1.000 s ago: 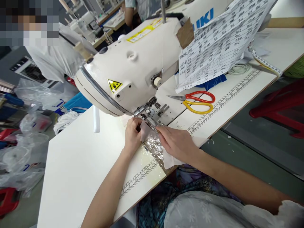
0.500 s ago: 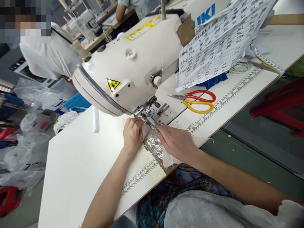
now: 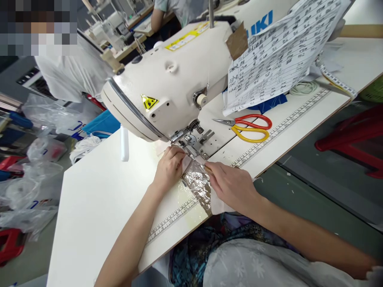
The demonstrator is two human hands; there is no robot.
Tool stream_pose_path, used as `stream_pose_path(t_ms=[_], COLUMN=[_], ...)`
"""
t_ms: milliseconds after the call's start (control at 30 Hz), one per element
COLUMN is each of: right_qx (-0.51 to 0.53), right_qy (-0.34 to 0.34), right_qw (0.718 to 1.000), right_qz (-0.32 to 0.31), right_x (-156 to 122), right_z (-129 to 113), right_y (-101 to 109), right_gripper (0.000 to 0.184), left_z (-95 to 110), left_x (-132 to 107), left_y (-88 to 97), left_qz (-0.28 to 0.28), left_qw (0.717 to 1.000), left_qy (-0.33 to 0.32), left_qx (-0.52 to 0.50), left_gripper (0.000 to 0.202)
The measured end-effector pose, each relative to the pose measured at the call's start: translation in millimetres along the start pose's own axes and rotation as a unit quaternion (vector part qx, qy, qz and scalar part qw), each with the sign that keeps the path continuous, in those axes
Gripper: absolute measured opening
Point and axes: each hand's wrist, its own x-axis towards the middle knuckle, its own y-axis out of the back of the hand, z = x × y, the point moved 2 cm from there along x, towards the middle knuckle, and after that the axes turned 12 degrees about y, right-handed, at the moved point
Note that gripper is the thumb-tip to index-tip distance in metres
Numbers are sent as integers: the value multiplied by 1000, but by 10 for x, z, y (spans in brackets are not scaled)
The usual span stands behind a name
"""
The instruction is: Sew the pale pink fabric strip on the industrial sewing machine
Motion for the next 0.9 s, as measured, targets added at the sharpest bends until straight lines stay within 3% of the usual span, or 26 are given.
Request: stream_pose_path(t_ms=[100,200,433,700,900], right_qx=[153,270,309,303,327], right_qy=[7,4,-64,-80,-98], right_qw=[988,963,947,945,935], right_qz=[12,-21,-63,-97,-94], right_x=[-247,-529,-1056,-1054,-1048], right_z=[-1,-17,31,42,48], right_y=[180,358,432,470,460], right_gripper=[20,22,25,26,26], left_z=[14,67,349,398,393], left_x=[-43,-90,-124,-243,-266], left_y=[24,-2,-125,-178,-168], left_qz=[-35,-57,-31,-52,-61], left_qw=[999,995,986,982,984], left_qy=[-13,1,89,93,88], left_qx=[24,80,140,153,146], left_gripper=[21,25,28,54,51])
